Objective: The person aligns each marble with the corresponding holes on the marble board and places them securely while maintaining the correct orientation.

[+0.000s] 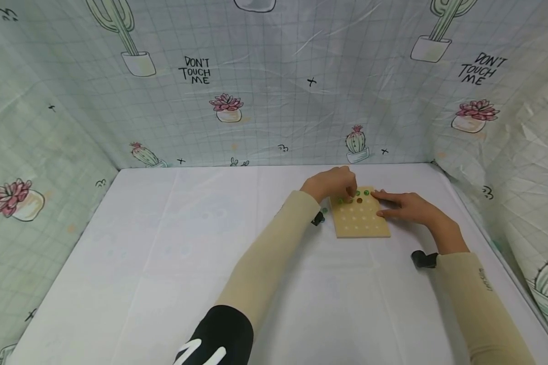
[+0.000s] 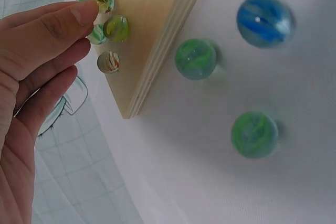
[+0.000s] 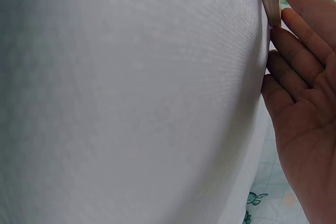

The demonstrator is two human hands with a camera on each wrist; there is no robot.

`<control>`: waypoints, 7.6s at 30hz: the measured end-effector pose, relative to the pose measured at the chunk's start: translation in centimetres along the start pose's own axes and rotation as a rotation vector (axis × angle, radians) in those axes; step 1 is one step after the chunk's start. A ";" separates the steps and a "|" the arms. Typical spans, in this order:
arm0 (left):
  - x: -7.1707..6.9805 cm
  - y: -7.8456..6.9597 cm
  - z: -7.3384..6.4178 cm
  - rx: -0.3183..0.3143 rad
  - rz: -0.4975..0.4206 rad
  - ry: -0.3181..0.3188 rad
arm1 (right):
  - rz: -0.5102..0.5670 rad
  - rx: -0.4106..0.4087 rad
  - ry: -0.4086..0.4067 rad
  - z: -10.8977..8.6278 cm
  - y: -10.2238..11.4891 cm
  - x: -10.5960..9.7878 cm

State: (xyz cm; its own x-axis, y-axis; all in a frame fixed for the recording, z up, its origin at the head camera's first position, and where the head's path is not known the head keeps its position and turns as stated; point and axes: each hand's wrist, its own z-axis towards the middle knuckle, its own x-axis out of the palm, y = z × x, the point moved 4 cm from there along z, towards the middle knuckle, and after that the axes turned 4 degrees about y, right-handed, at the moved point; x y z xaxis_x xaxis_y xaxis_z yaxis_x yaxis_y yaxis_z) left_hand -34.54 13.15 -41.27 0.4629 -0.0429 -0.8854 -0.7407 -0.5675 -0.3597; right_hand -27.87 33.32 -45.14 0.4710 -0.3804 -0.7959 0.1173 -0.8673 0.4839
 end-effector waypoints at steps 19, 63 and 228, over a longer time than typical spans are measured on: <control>0.2 4.5 -5.6 0.120 -0.233 -0.170 | -0.011 -0.002 -0.008 -0.1 0.1 -0.1; 4.5 6.9 -9.1 0.186 -0.366 -0.148 | -0.017 0.007 -0.013 0.0 -0.3 0.2; 1.4 2.8 -4.9 0.052 -0.307 -0.463 | -0.037 0.004 0.021 0.1 -0.3 0.1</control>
State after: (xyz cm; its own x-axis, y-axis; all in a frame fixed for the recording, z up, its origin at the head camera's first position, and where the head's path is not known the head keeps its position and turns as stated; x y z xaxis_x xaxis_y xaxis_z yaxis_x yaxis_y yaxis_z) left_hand -33.55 7.46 -42.12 0.4074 0.4900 -0.7707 -0.6341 -0.4556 -0.6248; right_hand -27.92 33.50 -45.32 0.4844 -0.3411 -0.8056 0.1312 -0.8821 0.4524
